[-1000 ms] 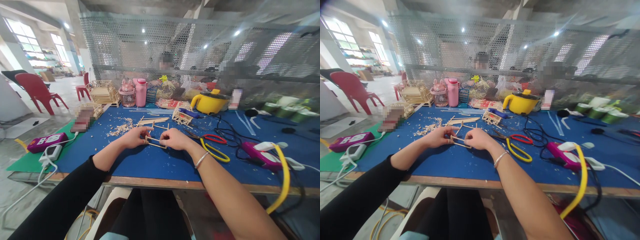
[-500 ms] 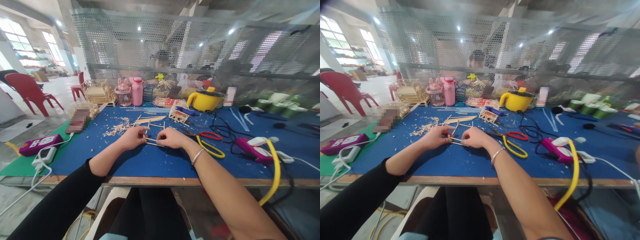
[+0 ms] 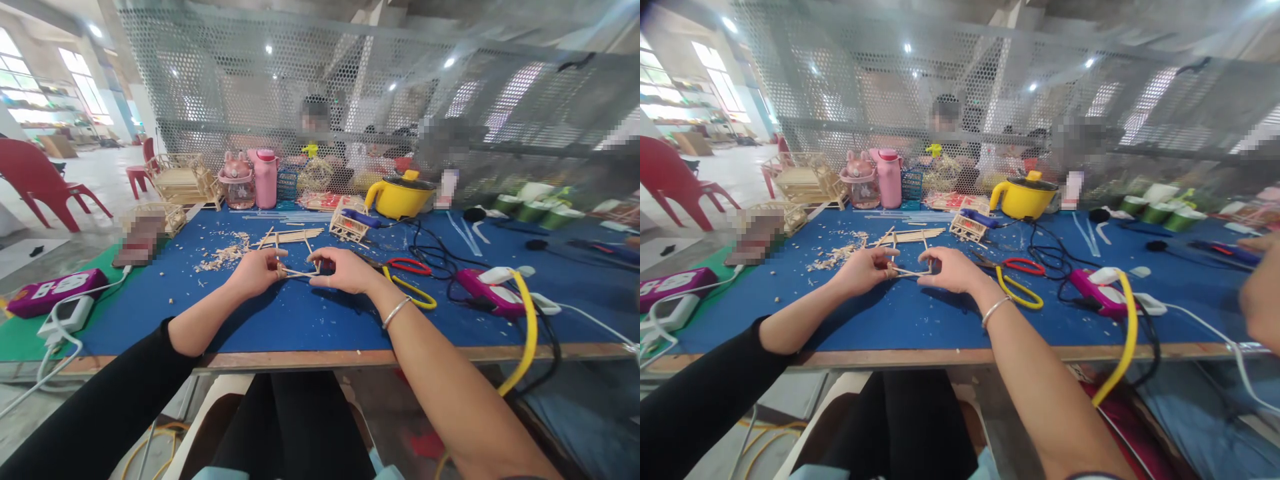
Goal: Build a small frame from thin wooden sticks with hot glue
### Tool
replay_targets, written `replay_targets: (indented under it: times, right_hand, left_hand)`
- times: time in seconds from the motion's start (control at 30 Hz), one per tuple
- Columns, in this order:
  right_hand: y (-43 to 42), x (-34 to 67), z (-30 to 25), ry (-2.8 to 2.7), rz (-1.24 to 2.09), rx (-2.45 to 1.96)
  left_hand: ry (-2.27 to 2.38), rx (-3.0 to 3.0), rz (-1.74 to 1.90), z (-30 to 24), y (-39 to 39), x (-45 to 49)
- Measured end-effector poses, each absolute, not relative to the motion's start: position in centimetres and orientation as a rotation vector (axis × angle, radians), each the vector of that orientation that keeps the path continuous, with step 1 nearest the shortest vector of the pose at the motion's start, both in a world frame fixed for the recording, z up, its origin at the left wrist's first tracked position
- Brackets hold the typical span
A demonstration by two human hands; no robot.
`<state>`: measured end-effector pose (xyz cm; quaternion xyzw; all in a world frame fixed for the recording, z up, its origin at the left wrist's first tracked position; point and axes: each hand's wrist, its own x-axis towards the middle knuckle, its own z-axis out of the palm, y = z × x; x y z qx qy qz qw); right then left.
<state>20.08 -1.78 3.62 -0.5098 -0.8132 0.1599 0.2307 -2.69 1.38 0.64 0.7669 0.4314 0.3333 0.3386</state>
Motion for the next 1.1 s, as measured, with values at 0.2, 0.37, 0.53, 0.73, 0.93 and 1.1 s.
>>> replay_targets:
  times: [0.2,0.37,0.53,0.73,0.93,1.1]
  right_hand:
    - [-2.0,18.7,3.5,-2.288,0.475,-1.443]
    - [-2.1,18.5,3.5,-2.303,0.446,-1.414]
    - [-1.9,18.5,3.1,-2.31,0.484,-1.382]
    - [-1.8,18.6,3.0,-2.282,0.519,-1.359]
    - [-1.2,18.9,2.6,-2.215,0.669,-1.35]
    - [-0.7,19.6,2.1,-2.13,0.827,-1.275]
  left_hand:
    - [1.086,2.083,0.814,1.3,0.9,-3.0]
    - [1.037,2.195,0.74,1.6,0.8,-3.2]
    - [1.034,2.238,0.727,1.6,0.9,-3.4]
    - [1.049,2.26,0.71,1.5,1.1,-3.5]
    - [1.07,2.311,0.674,2.0,0.7,-3.4]
    - [1.044,2.357,0.683,2.2,0.5,-3.4]
